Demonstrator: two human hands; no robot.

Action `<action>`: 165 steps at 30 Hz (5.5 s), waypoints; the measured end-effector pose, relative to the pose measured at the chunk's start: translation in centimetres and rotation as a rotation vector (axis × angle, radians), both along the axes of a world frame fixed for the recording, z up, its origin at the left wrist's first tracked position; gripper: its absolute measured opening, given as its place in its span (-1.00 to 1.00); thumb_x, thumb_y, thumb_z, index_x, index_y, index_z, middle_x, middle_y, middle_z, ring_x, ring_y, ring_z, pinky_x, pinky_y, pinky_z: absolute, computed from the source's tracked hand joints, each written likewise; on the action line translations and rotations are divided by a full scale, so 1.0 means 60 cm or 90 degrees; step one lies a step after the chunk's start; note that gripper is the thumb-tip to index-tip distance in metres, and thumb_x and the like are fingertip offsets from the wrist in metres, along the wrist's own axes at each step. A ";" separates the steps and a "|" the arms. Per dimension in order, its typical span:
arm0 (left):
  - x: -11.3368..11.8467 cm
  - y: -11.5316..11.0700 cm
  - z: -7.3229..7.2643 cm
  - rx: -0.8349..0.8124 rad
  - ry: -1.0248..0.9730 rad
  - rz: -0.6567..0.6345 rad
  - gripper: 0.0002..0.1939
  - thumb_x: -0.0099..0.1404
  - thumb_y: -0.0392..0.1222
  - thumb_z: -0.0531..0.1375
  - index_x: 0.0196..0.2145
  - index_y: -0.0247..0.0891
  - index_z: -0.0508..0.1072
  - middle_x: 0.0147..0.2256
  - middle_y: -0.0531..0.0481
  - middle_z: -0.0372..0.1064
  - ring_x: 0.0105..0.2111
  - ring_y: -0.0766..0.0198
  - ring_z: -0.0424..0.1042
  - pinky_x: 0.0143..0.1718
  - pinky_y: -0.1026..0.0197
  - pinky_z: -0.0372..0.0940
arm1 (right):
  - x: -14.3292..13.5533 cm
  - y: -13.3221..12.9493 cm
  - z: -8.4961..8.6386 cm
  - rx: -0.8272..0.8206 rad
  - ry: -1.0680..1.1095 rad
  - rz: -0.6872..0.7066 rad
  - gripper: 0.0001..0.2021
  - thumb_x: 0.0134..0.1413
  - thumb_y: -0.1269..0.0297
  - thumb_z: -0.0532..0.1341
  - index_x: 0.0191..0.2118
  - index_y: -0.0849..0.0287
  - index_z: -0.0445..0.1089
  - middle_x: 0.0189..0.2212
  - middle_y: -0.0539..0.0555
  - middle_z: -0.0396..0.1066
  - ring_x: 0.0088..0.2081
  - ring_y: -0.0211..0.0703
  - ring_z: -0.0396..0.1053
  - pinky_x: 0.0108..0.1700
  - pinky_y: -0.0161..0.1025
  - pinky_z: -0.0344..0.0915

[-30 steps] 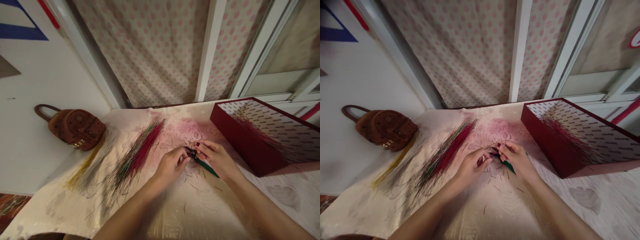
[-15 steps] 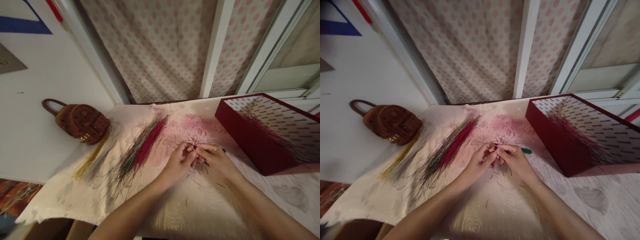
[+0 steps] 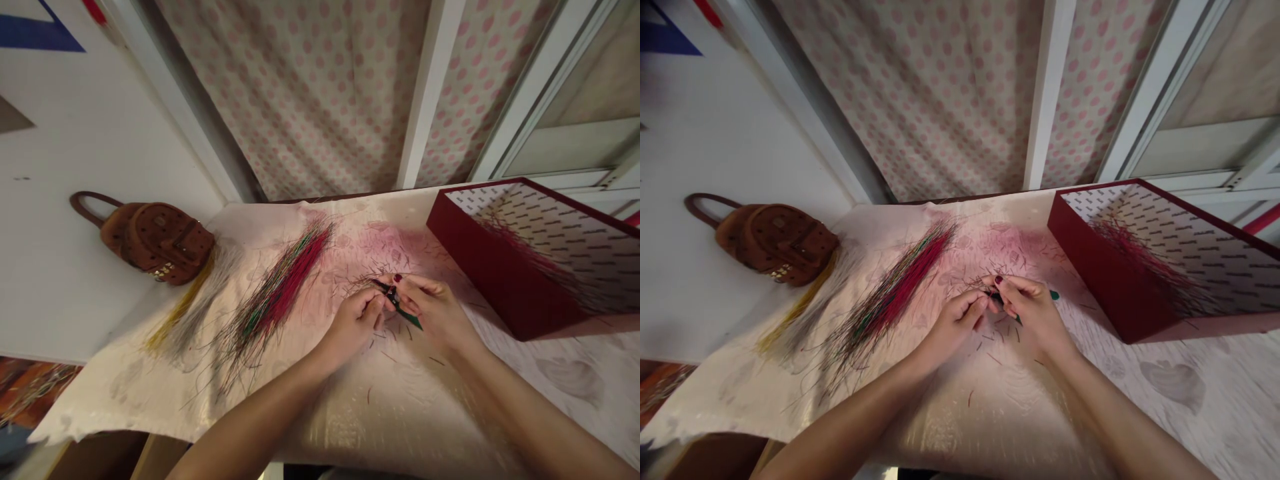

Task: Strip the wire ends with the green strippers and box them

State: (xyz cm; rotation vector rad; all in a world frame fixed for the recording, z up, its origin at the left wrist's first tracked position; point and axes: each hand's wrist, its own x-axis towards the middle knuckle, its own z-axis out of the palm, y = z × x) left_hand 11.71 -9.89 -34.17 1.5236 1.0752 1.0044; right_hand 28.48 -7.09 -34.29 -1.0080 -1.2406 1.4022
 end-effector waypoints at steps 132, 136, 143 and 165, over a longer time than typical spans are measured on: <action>-0.037 0.031 -0.007 0.013 -0.227 0.323 -0.66 0.34 0.08 0.27 -0.35 -0.23 0.31 -0.45 0.11 0.20 -0.48 0.38 0.22 -0.42 0.33 0.22 | -0.021 -0.004 -0.010 -0.191 0.295 0.169 -0.74 0.19 0.18 0.31 -0.02 0.08 0.43 -0.03 0.20 0.52 0.04 0.10 0.44 0.13 0.08 0.31; -0.045 0.035 -0.001 0.044 -0.168 0.377 -0.65 0.34 0.05 0.25 -0.41 -0.24 0.30 -0.52 0.14 0.09 -0.54 0.40 0.05 -0.51 0.34 0.05 | -0.022 -0.013 -0.028 -0.193 0.208 0.181 -0.62 0.14 0.13 0.36 0.06 0.06 0.41 -0.12 0.15 0.50 -0.07 0.06 0.46 0.03 0.04 0.33; -0.036 0.028 0.006 0.098 -0.142 0.362 -0.70 0.39 -0.04 0.22 -0.41 -0.26 0.32 -0.49 0.12 0.12 -0.48 0.38 0.08 -0.42 0.31 0.08 | -0.027 -0.021 -0.053 -0.059 -0.091 0.158 -0.70 0.19 0.09 0.28 -0.01 0.07 0.47 -0.24 0.09 0.45 -0.15 0.02 0.37 -0.10 -0.08 0.26; -0.036 0.019 0.000 0.205 0.001 0.370 -0.74 0.43 -0.05 0.20 -0.37 -0.23 0.37 -0.48 0.08 0.31 -0.51 0.36 0.20 -0.44 0.26 0.08 | -0.038 -0.035 -0.022 -0.063 -0.106 0.205 -0.72 0.16 0.02 0.25 -0.18 0.13 0.40 -0.38 0.06 0.37 -0.33 -0.08 0.30 -0.28 -0.17 0.23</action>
